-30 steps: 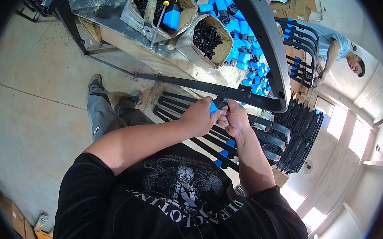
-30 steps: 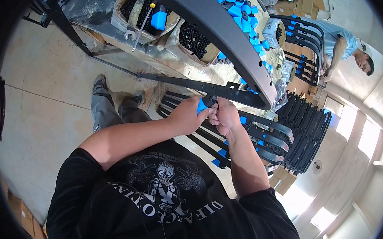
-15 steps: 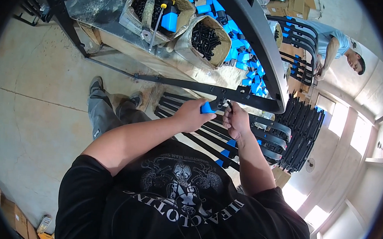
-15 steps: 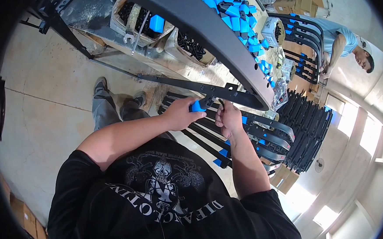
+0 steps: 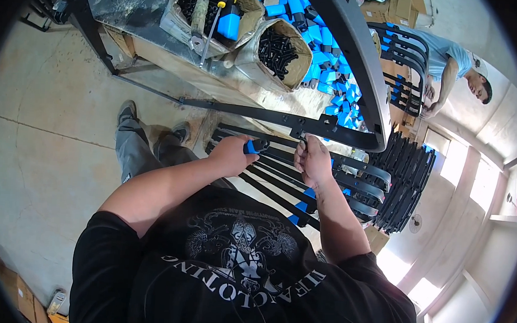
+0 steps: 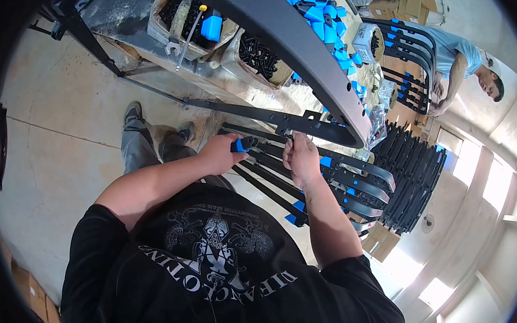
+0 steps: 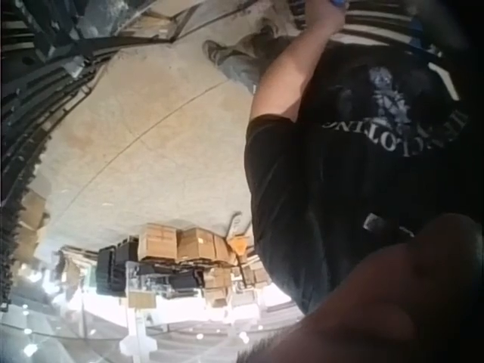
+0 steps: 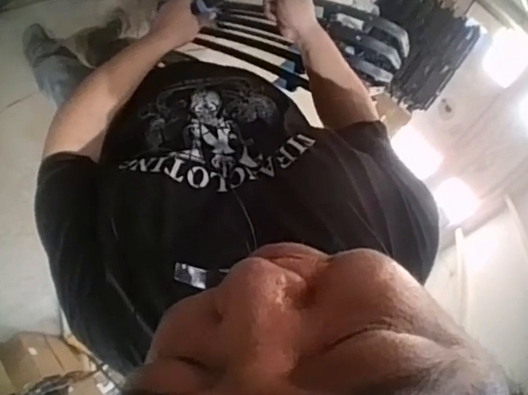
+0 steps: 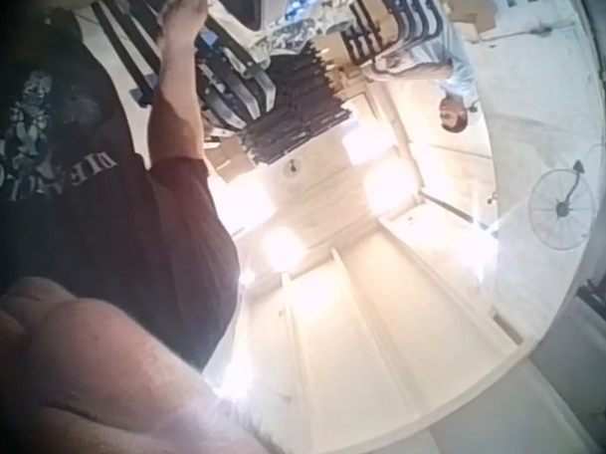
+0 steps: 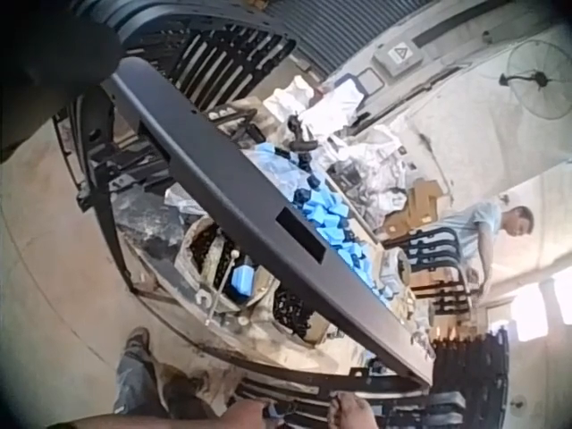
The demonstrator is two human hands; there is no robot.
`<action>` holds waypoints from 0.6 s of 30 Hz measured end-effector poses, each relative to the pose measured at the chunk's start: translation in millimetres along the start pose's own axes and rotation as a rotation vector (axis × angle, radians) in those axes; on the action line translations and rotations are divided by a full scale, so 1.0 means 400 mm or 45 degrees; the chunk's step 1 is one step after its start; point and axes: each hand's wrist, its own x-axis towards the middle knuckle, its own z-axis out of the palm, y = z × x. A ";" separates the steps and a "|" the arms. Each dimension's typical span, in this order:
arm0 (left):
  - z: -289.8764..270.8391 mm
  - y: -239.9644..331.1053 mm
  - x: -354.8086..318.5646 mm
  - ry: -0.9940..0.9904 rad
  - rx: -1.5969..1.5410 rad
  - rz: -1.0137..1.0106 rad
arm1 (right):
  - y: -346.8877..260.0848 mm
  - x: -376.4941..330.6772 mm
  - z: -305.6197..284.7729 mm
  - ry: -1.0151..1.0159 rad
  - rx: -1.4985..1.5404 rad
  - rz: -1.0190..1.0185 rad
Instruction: Assembling chair frames by attaching plastic components using a screwdriver.
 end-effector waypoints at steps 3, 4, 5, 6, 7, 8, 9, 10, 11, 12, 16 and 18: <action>0.001 -0.008 0.002 0.039 -0.037 0.007 | 0.012 0.016 0.003 -0.045 -0.028 -0.033; 0.001 -0.011 0.001 0.059 -0.046 0.021 | 0.010 0.016 0.014 -0.042 -0.011 -0.057; 0.001 -0.016 0.000 0.057 -0.047 0.020 | 0.009 0.016 0.019 -0.039 0.006 -0.082; 0.001 -0.020 0.000 0.067 -0.057 0.032 | 0.011 0.017 0.016 -0.037 0.006 -0.081; 0.002 -0.025 -0.001 0.076 -0.067 0.044 | 0.015 0.019 0.010 -0.086 0.070 -0.075; 0.003 -0.030 -0.004 0.074 -0.069 0.045 | 0.016 0.020 0.004 -0.133 0.134 -0.070; -0.001 -0.032 -0.010 0.067 -0.055 0.022 | 0.012 0.021 0.003 -0.133 0.134 -0.070; -0.002 -0.034 -0.014 0.059 -0.041 0.000 | 0.007 0.022 0.002 -0.158 0.116 -0.026; -0.001 -0.035 -0.017 0.057 -0.041 0.001 | 0.001 0.021 0.000 -0.183 0.099 0.017; -0.001 -0.038 -0.021 0.058 -0.044 -0.030 | -0.013 0.015 0.008 -0.187 0.100 0.015; -0.003 -0.053 -0.022 0.099 -0.014 -0.061 | -0.063 0.008 0.009 -0.196 0.040 0.257; -0.013 -0.044 -0.028 0.094 -0.007 -0.068 | -0.078 0.007 0.006 -0.248 0.042 0.377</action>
